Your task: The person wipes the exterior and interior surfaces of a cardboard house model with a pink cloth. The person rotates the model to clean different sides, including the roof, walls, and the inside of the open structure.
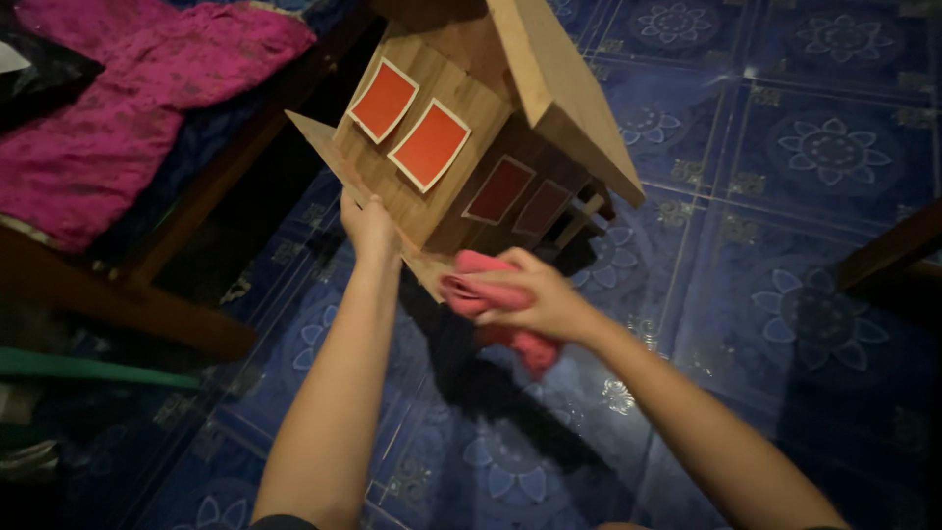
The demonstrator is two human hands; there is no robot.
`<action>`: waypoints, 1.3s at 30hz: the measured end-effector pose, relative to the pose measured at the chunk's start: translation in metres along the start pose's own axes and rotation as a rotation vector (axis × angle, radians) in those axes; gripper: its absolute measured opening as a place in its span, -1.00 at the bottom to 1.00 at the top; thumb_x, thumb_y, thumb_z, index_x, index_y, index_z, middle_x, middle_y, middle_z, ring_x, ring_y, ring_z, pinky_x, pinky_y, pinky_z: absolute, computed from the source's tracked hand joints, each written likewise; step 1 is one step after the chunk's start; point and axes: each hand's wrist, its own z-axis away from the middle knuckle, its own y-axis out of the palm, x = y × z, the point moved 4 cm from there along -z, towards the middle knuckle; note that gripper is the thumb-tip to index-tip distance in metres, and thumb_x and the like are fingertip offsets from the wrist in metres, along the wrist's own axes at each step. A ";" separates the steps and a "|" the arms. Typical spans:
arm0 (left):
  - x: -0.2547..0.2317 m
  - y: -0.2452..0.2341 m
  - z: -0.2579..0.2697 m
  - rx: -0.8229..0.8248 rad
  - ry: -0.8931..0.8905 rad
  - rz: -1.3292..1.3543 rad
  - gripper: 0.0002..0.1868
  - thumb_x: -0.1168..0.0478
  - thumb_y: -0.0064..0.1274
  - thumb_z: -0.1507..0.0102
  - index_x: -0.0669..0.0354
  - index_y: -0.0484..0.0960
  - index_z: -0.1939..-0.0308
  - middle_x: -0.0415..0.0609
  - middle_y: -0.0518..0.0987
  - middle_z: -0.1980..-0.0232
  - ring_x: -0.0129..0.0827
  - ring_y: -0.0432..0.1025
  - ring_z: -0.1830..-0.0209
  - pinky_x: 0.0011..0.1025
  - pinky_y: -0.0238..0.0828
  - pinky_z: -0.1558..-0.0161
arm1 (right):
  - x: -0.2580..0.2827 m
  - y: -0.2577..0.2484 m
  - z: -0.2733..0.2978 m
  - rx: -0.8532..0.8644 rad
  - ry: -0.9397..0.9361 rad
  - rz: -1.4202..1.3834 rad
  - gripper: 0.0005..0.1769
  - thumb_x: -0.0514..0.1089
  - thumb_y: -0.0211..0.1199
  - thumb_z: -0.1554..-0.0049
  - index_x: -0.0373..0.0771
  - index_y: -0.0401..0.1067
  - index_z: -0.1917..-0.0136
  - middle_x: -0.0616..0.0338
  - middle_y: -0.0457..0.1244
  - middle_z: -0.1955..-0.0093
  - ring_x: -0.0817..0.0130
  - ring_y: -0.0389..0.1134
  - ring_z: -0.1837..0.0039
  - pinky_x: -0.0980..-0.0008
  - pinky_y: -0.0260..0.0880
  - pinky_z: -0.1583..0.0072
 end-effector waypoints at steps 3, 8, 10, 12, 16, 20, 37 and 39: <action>-0.002 -0.015 -0.006 0.019 -0.045 -0.023 -0.50 0.51 -0.21 -0.28 0.30 0.42 -0.31 0.07 0.58 -0.20 -0.20 0.51 -0.15 -0.34 0.43 -0.17 | -0.061 -0.010 0.024 -0.173 0.589 -0.599 -0.60 0.07 0.29 -0.14 -0.17 0.48 -0.17 0.17 0.43 -0.08 0.40 0.46 -0.14 0.37 0.46 -0.17; 0.006 -0.026 -0.013 0.072 -0.045 -0.011 -0.50 0.50 -0.21 -0.29 0.27 0.42 -0.33 0.06 0.60 -0.19 -0.22 0.53 -0.15 -0.36 0.44 -0.16 | -0.056 -0.013 0.016 -0.315 0.384 -0.212 -0.59 0.02 0.19 -0.28 -0.32 0.50 -0.22 0.10 0.35 -0.07 0.27 0.40 -0.12 0.33 0.39 -0.17; 0.010 -0.026 -0.016 0.093 -0.049 0.034 -0.49 0.51 -0.23 -0.28 0.27 0.43 -0.32 0.06 0.60 -0.18 -0.22 0.53 -0.11 -0.36 0.46 -0.14 | -0.023 0.009 -0.014 -0.239 0.106 -0.054 -0.59 -0.06 0.27 -0.19 -0.27 0.50 -0.26 0.08 0.30 -0.13 0.25 0.38 -0.17 0.31 0.40 -0.20; 0.011 -0.025 -0.022 0.100 -0.061 -0.026 -0.50 0.52 -0.21 -0.28 0.28 0.45 -0.31 0.09 0.59 -0.14 -0.22 0.53 -0.04 -0.34 0.45 -0.09 | 0.012 0.036 -0.043 -0.145 -0.065 0.005 -0.46 -0.10 0.30 -0.07 -0.11 0.47 -0.33 0.03 0.27 -0.19 0.17 0.38 -0.19 0.27 0.42 -0.20; 0.010 -0.026 -0.025 0.078 -0.112 -0.116 -0.48 0.52 -0.17 -0.28 0.27 0.47 -0.33 0.13 0.56 -0.07 -0.20 0.46 0.06 -0.32 0.38 0.02 | 0.026 0.071 -0.075 0.059 0.098 0.071 -0.38 -0.10 0.26 0.00 0.21 0.46 -0.36 -0.02 0.26 -0.15 0.01 0.39 -0.09 0.20 0.43 -0.14; 0.010 -0.028 -0.022 0.078 -0.101 0.114 -0.49 0.52 -0.21 -0.27 0.29 0.44 -0.32 0.07 0.59 -0.19 -0.22 0.52 -0.12 -0.36 0.45 -0.13 | -0.027 0.066 -0.048 -0.001 -0.032 0.173 -0.50 0.03 0.34 -0.08 0.25 0.51 -0.32 -0.07 0.28 -0.20 -0.07 0.38 -0.18 0.16 0.42 -0.20; 0.011 -0.018 -0.018 0.122 -0.150 0.286 -0.36 0.53 -0.28 -0.28 0.18 0.31 -0.47 0.06 0.48 -0.36 -0.21 0.44 -0.27 -0.33 0.40 -0.24 | 0.039 -0.006 -0.077 -0.391 -0.172 0.770 -0.26 -0.11 0.39 -0.06 0.06 0.33 -0.51 -0.14 0.24 -0.17 -0.06 0.38 0.02 0.10 0.46 0.05; 0.009 -0.015 -0.018 0.105 -0.157 0.286 -0.36 0.52 -0.29 -0.28 0.18 0.31 -0.47 0.05 0.49 -0.34 -0.21 0.45 -0.25 -0.34 0.41 -0.22 | 0.031 0.009 -0.093 -0.423 -0.003 0.800 -0.21 -0.12 0.39 -0.11 -0.02 0.26 -0.57 -0.33 0.21 -0.31 -0.09 0.36 0.13 0.07 0.45 0.13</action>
